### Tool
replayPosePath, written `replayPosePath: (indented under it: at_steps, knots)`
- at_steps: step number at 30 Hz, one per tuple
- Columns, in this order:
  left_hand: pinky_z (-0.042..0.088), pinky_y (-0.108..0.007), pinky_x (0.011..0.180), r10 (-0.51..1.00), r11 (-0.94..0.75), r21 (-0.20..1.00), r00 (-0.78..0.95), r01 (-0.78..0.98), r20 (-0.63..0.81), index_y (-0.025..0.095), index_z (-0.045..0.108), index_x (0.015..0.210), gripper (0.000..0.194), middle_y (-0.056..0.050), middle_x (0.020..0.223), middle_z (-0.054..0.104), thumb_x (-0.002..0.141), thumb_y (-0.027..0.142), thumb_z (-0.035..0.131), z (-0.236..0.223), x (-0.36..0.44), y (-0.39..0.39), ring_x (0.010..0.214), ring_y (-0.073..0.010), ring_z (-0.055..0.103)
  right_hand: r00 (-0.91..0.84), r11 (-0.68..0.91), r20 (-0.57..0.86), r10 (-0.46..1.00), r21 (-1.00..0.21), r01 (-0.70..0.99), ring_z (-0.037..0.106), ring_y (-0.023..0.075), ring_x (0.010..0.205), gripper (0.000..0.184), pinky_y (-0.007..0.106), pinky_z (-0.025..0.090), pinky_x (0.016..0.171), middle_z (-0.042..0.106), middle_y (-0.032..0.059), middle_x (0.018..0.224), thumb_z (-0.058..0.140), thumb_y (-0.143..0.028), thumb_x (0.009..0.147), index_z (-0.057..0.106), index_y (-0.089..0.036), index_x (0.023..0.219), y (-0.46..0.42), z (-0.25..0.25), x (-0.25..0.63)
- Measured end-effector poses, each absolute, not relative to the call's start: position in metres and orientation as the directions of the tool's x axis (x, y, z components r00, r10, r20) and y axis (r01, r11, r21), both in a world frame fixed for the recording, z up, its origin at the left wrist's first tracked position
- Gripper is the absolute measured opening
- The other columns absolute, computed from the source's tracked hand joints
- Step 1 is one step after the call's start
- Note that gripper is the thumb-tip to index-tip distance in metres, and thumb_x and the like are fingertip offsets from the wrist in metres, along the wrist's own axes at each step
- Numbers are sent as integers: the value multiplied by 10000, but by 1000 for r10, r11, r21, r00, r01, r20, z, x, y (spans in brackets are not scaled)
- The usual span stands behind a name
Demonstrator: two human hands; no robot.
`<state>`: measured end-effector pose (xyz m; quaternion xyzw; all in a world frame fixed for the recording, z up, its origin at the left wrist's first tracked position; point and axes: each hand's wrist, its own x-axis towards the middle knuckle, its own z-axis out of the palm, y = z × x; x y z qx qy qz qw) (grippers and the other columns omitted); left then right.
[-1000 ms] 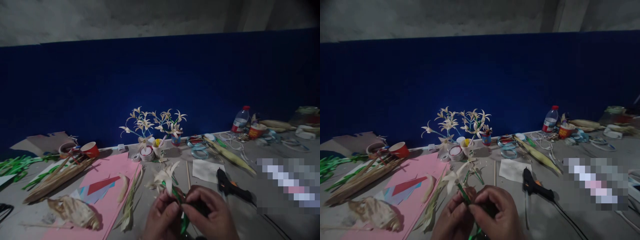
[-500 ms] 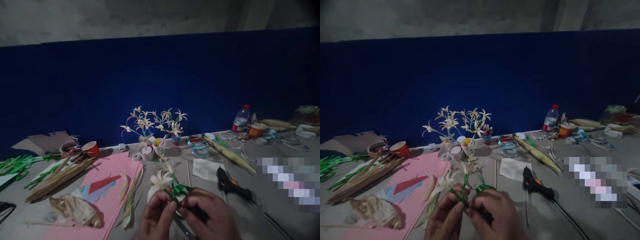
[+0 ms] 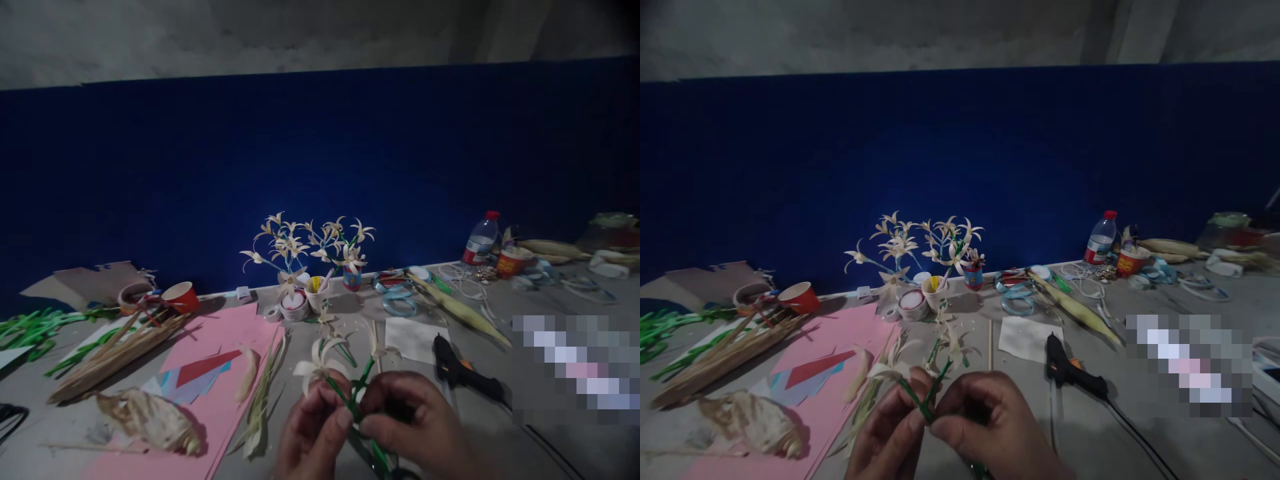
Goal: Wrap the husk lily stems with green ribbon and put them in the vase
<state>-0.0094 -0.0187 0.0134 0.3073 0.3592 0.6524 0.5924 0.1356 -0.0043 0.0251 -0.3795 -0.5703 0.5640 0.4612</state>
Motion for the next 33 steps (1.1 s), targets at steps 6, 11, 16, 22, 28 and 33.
replayPosePath:
  at_steps: [6,11,16,22,28,33]
  knots:
    - [476,-232,742,1000,-4,750,14,-661,18,183,738,645,210,-27,752,668,581,319,884,17,-8,-16,752,-165,616,-255,-86,-34,966,-977,-196,523,119,587,239,221,445,602,568,-49,601,818,-322,609,612,-201,621,-6,30,129]
    - [490,-206,697,998,-56,775,-61,-629,23,199,759,713,249,-11,716,682,559,336,899,15,-6,-11,713,-150,618,-139,365,340,930,-901,234,664,216,761,96,275,506,720,715,40,746,668,-278,781,715,-218,723,-7,26,130]
    - [490,-192,611,996,-64,790,-86,-610,14,164,722,611,227,-3,646,670,562,301,896,16,-6,-8,622,-132,615,-248,592,545,801,-659,465,691,215,695,165,264,535,648,736,35,723,596,-176,826,733,-266,805,-4,20,134]
    - [500,-229,708,987,17,810,-121,-587,-108,198,698,620,299,6,682,676,486,345,921,22,-8,-12,713,-164,615,-13,392,412,911,-858,333,680,243,867,119,294,546,791,736,62,879,757,-335,738,752,-243,814,-7,9,135]
    - [465,-238,621,993,-10,821,-100,-570,-57,196,674,606,305,-5,675,618,518,385,897,21,-7,-10,653,-163,559,-295,-63,-31,955,-993,-98,409,85,516,347,195,352,493,463,-62,561,773,-474,693,600,-177,643,0,28,133]
    - [433,-270,617,1000,-15,813,-2,-582,17,196,677,635,273,-19,683,602,568,380,867,8,-12,-4,651,-175,529,-352,-204,-123,928,-958,-203,367,48,440,444,165,244,424,475,-81,496,832,-517,600,557,-169,634,6,29,131]
